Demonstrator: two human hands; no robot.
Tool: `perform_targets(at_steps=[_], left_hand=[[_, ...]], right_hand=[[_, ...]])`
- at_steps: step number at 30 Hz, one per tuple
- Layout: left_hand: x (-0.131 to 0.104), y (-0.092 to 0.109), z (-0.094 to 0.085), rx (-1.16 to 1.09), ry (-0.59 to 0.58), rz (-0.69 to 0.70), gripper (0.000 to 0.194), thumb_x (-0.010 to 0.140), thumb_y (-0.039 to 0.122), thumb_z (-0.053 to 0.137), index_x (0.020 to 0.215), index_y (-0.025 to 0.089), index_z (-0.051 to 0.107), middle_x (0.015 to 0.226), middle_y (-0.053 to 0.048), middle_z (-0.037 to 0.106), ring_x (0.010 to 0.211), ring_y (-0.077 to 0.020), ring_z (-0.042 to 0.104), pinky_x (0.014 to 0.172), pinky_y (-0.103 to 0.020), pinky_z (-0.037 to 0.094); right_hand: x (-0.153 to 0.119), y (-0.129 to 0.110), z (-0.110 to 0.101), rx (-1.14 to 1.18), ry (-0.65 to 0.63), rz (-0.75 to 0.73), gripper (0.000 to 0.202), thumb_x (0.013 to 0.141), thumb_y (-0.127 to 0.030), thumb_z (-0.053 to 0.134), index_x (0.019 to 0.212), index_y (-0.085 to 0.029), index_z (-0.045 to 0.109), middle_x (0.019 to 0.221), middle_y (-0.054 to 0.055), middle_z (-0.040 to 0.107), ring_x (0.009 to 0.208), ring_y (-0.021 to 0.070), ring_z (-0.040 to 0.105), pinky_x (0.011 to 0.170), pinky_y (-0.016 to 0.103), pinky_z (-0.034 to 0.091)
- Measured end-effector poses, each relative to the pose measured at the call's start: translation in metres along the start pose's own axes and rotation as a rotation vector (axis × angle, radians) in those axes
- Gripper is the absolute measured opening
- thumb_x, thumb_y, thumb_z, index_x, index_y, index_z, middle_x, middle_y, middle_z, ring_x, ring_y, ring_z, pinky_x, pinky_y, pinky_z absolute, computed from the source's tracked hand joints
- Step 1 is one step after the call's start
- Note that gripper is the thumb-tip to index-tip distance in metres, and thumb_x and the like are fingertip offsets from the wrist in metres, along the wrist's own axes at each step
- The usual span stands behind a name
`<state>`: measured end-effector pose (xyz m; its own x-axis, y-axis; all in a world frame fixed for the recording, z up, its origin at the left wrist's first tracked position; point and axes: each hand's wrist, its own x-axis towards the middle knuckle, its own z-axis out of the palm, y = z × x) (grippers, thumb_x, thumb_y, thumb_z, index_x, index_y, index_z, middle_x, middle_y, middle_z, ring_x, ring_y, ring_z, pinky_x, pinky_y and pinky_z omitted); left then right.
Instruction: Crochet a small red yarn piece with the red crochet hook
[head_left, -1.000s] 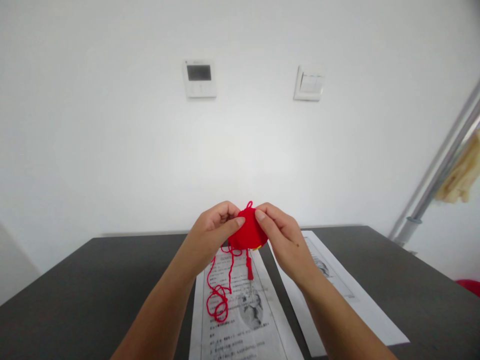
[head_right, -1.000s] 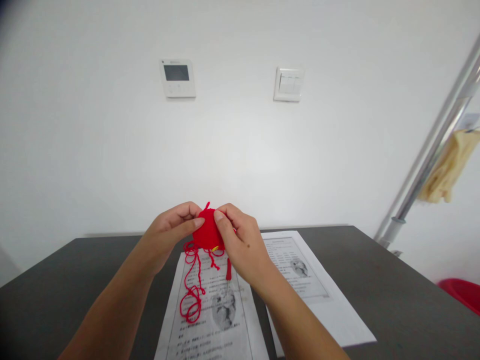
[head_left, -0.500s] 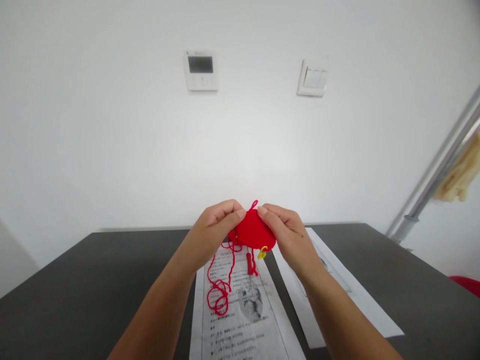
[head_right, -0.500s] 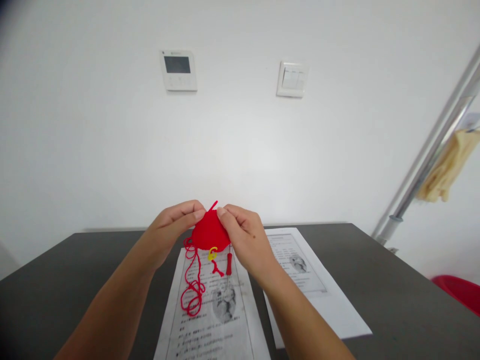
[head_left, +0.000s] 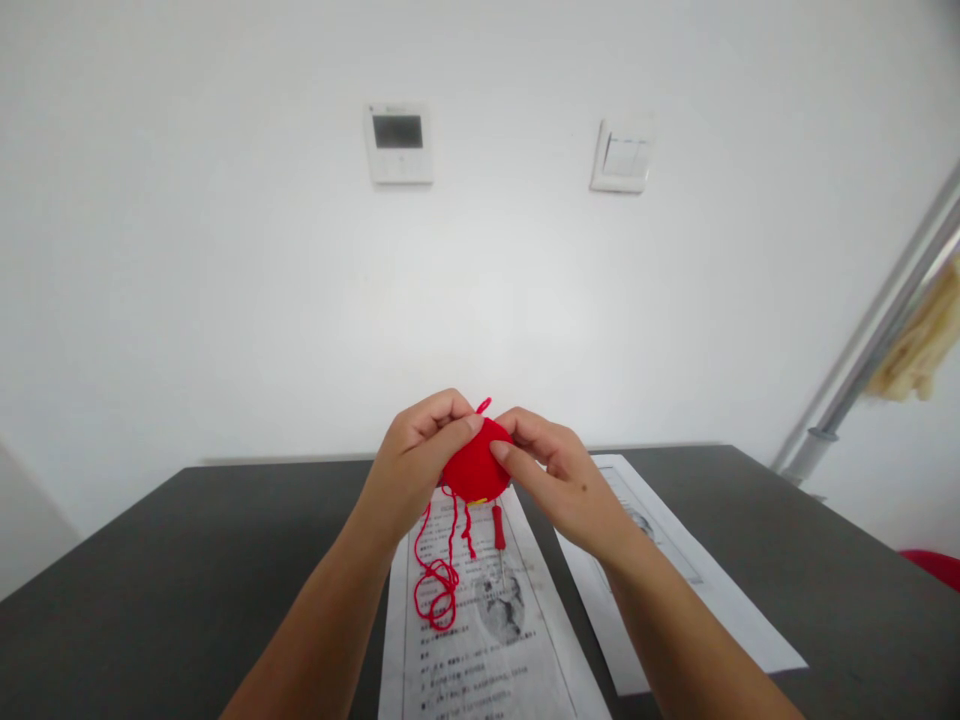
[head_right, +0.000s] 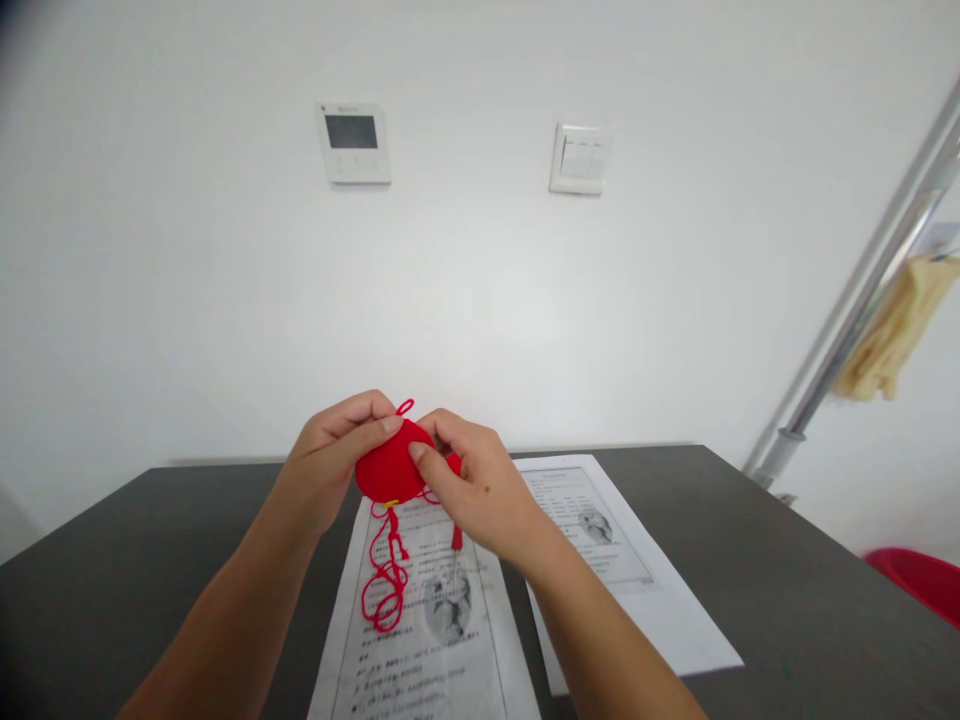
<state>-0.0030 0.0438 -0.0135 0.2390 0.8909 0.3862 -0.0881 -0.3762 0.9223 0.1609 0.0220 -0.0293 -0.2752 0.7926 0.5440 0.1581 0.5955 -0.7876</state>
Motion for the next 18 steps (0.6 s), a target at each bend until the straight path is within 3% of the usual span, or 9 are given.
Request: perform_targets(at_steps=[4, 9, 13, 18], left_hand=[[0.0020, -0.0022, -0.0010, -0.115, -0.002, -0.093, 0.030, 0.072, 0.040, 0.075, 0.062, 0.019, 0.056, 0.051, 0.006, 0.050, 0.047, -0.0078, 0.040, 0.047, -0.021, 0.029], [0.0044, -0.0028, -0.0014, -0.182, -0.036, -0.146, 0.041, 0.070, 0.050, 0.081, 0.064, 0.019, 0.055, 0.055, 0.005, 0.055, 0.050, -0.0091, 0.046, 0.050, -0.021, 0.037], [0.0076, -0.0057, -0.0024, -0.112, 0.000, -0.045, 0.036, 0.080, 0.051, 0.074, 0.072, 0.018, 0.062, 0.068, 0.002, 0.062, 0.065, -0.0131, 0.056, 0.065, -0.025, 0.047], [0.0043, -0.0038, -0.0026, 0.194, 0.101, 0.129, 0.031, 0.093, 0.047, 0.058, 0.079, 0.020, 0.063, 0.078, 0.000, 0.064, 0.079, -0.0170, 0.058, 0.078, -0.030, 0.045]], right_hand=[[0.0000, 0.0012, -0.0011, -0.061, 0.003, -0.058, 0.020, 0.096, -0.033, 0.051, 0.086, -0.020, 0.062, 0.078, 0.000, 0.062, 0.071, 0.0152, 0.054, 0.069, 0.032, 0.043], [-0.0002, 0.0036, -0.0021, -0.014, 0.057, -0.029, 0.020, 0.097, -0.034, 0.052, 0.087, -0.020, 0.064, 0.078, 0.000, 0.064, 0.070, 0.0148, 0.056, 0.067, 0.031, 0.044], [0.0016, 0.0055, -0.0016, 0.087, 0.182, 0.010, 0.019, 0.095, -0.036, 0.056, 0.088, -0.020, 0.065, 0.076, 0.000, 0.066, 0.068, 0.0140, 0.057, 0.064, 0.029, 0.045], [0.0045, 0.0044, 0.0009, 0.226, 0.320, -0.006, 0.016, 0.094, -0.038, 0.061, 0.090, -0.022, 0.062, 0.071, -0.003, 0.065, 0.064, 0.0135, 0.059, 0.060, 0.026, 0.048]])
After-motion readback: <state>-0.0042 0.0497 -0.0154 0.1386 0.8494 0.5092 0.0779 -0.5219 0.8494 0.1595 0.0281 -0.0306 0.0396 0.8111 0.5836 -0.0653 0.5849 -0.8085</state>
